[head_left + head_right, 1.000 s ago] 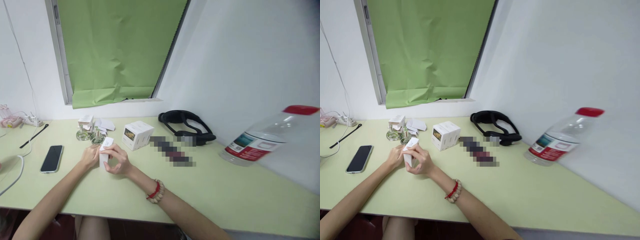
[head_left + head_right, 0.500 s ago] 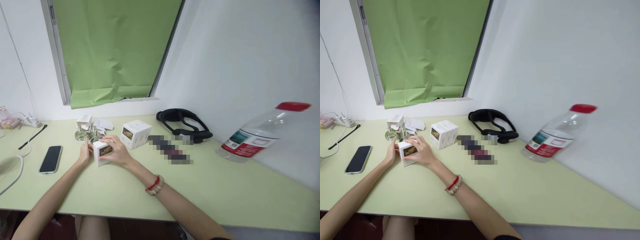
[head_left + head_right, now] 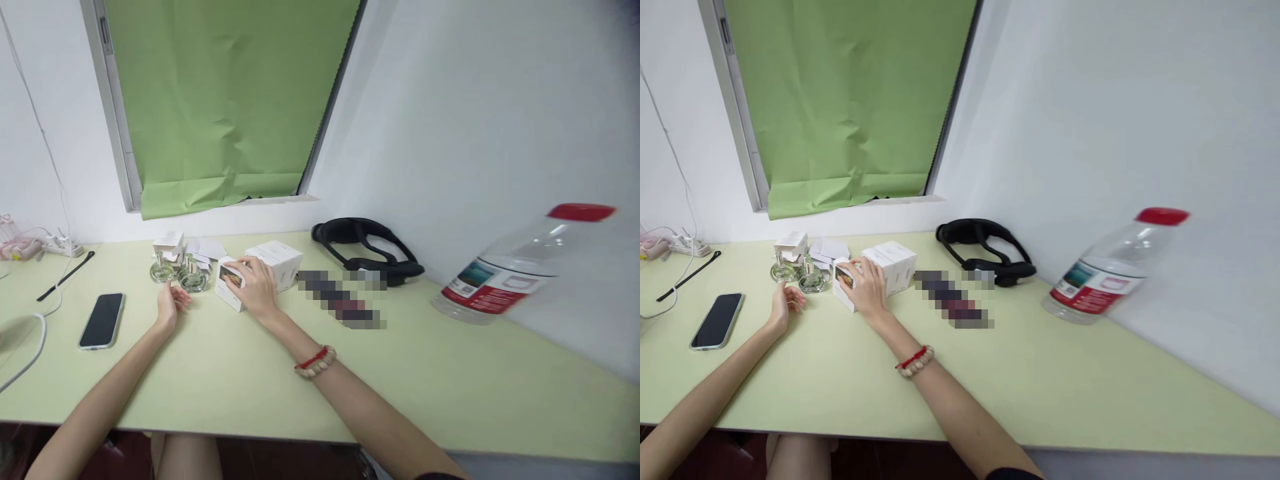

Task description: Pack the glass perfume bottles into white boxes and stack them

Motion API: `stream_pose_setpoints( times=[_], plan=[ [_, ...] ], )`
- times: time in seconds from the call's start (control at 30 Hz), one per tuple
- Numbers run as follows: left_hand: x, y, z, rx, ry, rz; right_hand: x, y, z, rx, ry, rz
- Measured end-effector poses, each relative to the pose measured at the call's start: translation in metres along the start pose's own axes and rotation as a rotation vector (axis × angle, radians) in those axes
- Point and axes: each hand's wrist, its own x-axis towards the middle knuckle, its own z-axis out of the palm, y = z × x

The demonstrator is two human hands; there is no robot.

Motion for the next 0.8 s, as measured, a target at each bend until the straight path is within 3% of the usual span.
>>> stream_pose_setpoints(
  times=[0.23, 0.53, 0.8],
  plan=[
    [-0.001, -0.002, 0.002, 0.030, -0.015, 0.004, -0.001, 0.012, 0.003, -0.069, -0.035, -0.066],
    [0.001, -0.008, 0.002, 0.039, -0.029, 0.020, -0.004, 0.012, 0.003, -0.121, 0.042, 0.005],
    [0.001, -0.008, 0.002, 0.059, -0.043, 0.012, -0.004, 0.012, 0.003, -0.156, -0.082, 0.051]
  ],
)
